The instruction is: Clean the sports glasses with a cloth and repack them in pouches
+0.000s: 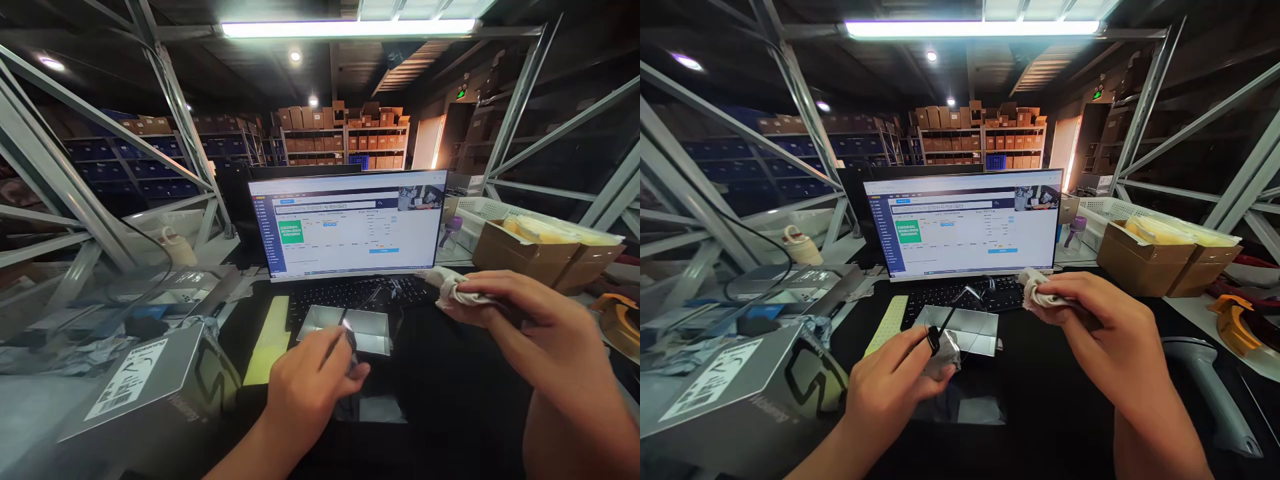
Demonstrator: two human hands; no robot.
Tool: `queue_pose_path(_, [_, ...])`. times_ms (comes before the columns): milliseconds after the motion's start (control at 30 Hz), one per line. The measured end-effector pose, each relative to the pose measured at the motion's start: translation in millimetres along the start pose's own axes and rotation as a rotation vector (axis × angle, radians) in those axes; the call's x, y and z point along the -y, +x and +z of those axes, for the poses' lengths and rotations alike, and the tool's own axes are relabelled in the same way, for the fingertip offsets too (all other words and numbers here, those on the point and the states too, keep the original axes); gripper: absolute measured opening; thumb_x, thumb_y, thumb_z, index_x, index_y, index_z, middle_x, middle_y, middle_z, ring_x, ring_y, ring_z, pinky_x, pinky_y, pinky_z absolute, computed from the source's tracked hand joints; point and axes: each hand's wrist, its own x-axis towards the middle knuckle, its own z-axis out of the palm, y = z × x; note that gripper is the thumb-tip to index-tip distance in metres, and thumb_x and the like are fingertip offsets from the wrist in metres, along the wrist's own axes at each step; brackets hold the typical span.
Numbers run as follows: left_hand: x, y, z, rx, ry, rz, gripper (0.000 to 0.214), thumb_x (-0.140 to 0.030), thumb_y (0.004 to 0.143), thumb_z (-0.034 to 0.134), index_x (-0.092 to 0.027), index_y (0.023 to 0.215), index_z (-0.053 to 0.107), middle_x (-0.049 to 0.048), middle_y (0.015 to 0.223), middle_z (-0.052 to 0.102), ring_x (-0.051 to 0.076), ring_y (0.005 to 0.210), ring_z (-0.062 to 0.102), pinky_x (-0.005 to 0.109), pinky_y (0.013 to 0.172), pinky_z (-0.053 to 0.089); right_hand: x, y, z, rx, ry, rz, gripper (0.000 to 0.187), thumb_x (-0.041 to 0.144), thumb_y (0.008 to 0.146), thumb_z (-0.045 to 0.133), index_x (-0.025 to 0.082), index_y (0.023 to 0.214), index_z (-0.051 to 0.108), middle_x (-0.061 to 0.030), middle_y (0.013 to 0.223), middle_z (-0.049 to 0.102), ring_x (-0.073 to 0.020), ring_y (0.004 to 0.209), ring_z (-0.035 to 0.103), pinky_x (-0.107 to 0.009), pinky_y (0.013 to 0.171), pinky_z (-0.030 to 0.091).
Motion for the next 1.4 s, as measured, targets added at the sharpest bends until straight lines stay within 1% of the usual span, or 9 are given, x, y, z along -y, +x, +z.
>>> queue_pose_path(100, [-2, 0, -0.7, 0.026, -0.020, 0.016, 0.007, -0.019, 0.093, 0.065, -0.013, 0.091, 0.062, 0.0084, 0.094, 0.072, 0.016, 0.073, 0.068, 0.023, 0.059, 0.051, 16, -5, 15, -0.094, -0.084, -0.096, 0.029, 0.011, 0.087, 0.068, 0.030, 0.109, 0.073, -0.0014, 0.112, 0.074, -0.0215, 0.103, 0.070, -0.036, 0.094, 0.058])
queue_pose_path(233, [-4, -2, -1.5, 0.041, -0.056, 0.028, 0.008, -0.018, 0.092, 0.066, -0.012, 0.097, 0.064, 0.0083, 0.093, 0.072, 0.017, 0.075, 0.068, 0.024, 0.062, 0.052, 35, -20, 53, 0.085, 0.025, -0.297, 0.043, 0.001, 0.090, 0.057, 0.022, 0.125, 0.067, -0.0078, 0.132, 0.068, -0.0238, 0.123, 0.064, -0.041, 0.109, 0.053])
queue_pose_path(400, [1, -5, -0.3, -0.017, -0.121, 0.003, 0.015, -0.011, 0.097, 0.050, -0.013, 0.097, 0.064, 0.0104, 0.088, 0.072, 0.018, 0.076, 0.068, 0.026, 0.064, 0.054, 50, -45, 88, 0.138, 0.097, -0.557, 0.044, 0.002, 0.092, 0.051, 0.013, 0.134, 0.061, -0.0118, 0.130, 0.067, -0.0254, 0.129, 0.059, -0.045, 0.115, 0.047])
queue_pose_path(500, [4, -5, 1.2, -0.050, -0.171, 0.009, 0.012, -0.011, 0.096, 0.054, -0.012, 0.100, 0.065, 0.0105, 0.088, 0.072, 0.018, 0.078, 0.069, 0.026, 0.067, 0.055, 40, -39, 91, 0.173, 0.118, -0.579, 0.043, 0.004, 0.095, 0.048, 0.018, 0.133, 0.062, -0.0098, 0.131, 0.066, -0.0247, 0.127, 0.060, -0.049, 0.118, 0.039])
queue_pose_path(667, [2, -4, 4.7, 0.001, -0.125, 0.052, 0.013, -0.012, 0.091, 0.066, -0.011, 0.104, 0.065, 0.0104, 0.095, 0.074, 0.020, 0.083, 0.071, 0.027, 0.070, 0.056, 22, -21, 89, -0.003, 0.190, -0.256, 0.047, 0.000, 0.092, 0.050, 0.026, 0.130, 0.064, -0.0058, 0.127, 0.070, -0.0227, 0.123, 0.064, -0.048, 0.115, 0.047])
queue_pose_path(867, [3, -10, 7.6, -0.067, -0.207, 0.091, 0.015, -0.021, 0.099, 0.055, -0.011, 0.101, 0.066, 0.0131, 0.090, 0.073, 0.021, 0.079, 0.071, 0.028, 0.065, 0.057, 45, -39, 93, 0.136, 0.154, -0.595, 0.046, 0.004, 0.093, 0.049, 0.014, 0.137, 0.059, -0.0118, 0.132, 0.066, -0.0250, 0.130, 0.057, -0.041, 0.112, 0.049])
queue_pose_path(1000, [5, -9, 9.7, 0.004, -0.159, 0.104, 0.012, -0.014, 0.092, 0.064, -0.011, 0.104, 0.066, 0.0123, 0.094, 0.074, 0.021, 0.082, 0.072, 0.030, 0.071, 0.060, 19, -17, 86, 0.073, 0.180, -0.321, 0.046, 0.001, 0.090, 0.047, 0.022, 0.125, 0.068, -0.0062, 0.124, 0.072, -0.0221, 0.120, 0.066, -0.039, 0.110, 0.050])
queue_pose_path(1200, [-2, -4, 7.1, -0.003, -0.201, 0.118, 0.016, -0.011, 0.086, 0.071, -0.009, 0.101, 0.067, 0.0130, 0.093, 0.074, 0.022, 0.086, 0.073, 0.030, 0.077, 0.063, -44, 18, 61, -0.014, 0.226, 0.364, 0.019, 0.027, 0.089, 0.063, 0.020, 0.099, 0.077, -0.0055, 0.094, 0.079, -0.0226, 0.083, 0.075, -0.031, 0.069, 0.060])
queue_pose_path(1400, [3, -6, 7.1, 0.043, -0.181, 0.174, 0.013, -0.019, 0.090, 0.067, -0.009, 0.098, 0.068, 0.0115, 0.095, 0.075, 0.020, 0.090, 0.073, 0.035, 0.095, 0.061, -50, 21, 41, -0.095, 0.473, 0.541, 0.028, 0.043, 0.087, 0.070, 0.020, 0.102, 0.069, -0.0033, 0.083, 0.072, -0.0161, 0.067, 0.067, -0.023, 0.055, 0.054])
